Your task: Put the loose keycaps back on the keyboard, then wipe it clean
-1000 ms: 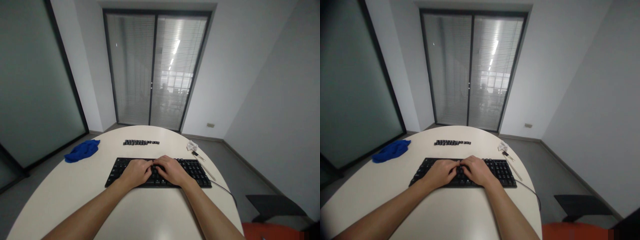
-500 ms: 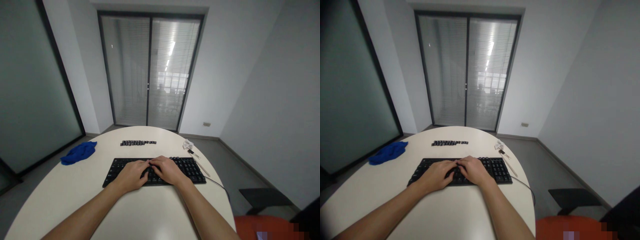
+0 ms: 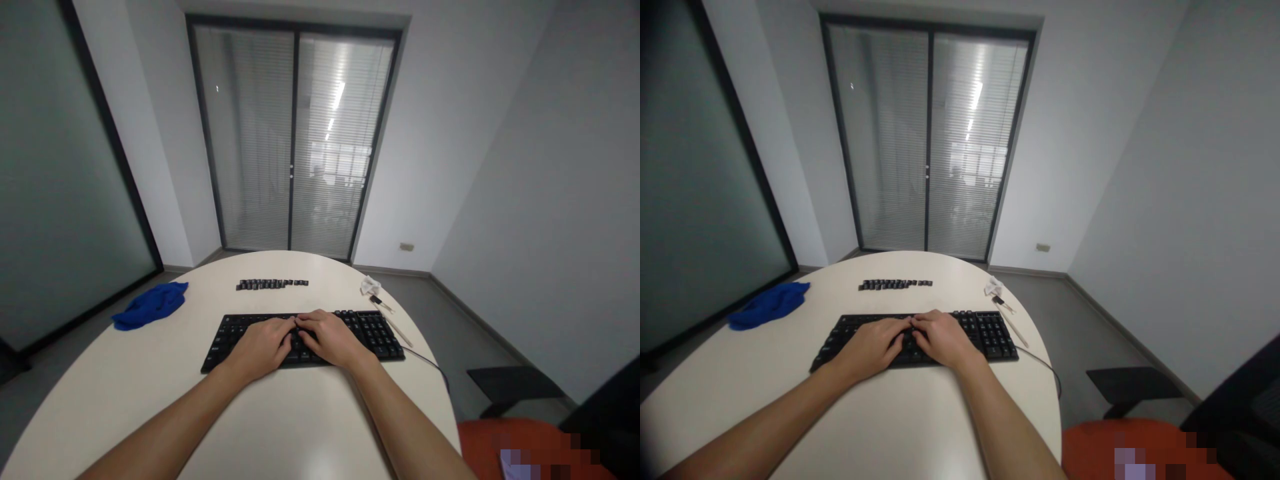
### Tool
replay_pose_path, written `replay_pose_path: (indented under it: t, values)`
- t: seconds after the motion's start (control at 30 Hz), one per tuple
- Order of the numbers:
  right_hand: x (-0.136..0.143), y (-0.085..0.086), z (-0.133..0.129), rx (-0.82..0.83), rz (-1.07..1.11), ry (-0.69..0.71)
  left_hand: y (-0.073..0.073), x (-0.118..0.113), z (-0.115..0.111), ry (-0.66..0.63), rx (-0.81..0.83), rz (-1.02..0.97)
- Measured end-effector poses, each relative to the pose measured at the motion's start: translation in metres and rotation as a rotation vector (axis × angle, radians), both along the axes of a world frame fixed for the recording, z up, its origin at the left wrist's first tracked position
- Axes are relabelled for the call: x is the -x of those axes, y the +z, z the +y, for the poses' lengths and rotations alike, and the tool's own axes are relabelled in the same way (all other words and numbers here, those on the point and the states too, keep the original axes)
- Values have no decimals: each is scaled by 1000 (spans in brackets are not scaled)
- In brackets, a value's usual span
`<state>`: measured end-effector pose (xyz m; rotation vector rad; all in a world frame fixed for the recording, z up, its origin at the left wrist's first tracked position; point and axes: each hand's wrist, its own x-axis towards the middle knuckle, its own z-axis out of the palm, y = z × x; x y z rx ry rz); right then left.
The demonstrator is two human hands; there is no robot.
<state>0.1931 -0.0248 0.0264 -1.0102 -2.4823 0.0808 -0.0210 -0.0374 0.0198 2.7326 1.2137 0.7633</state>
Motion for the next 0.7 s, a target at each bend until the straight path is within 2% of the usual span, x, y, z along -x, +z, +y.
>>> replay_pose_path:
  t: [0.53, 0.7]
  values:
    - [-1, 1, 2, -3, -3, 24, 2, -4, -1, 36, -31, 92]
    - [-1, 2, 3, -2, -8, 29, 4, -2, 1, 8, -19, 52]
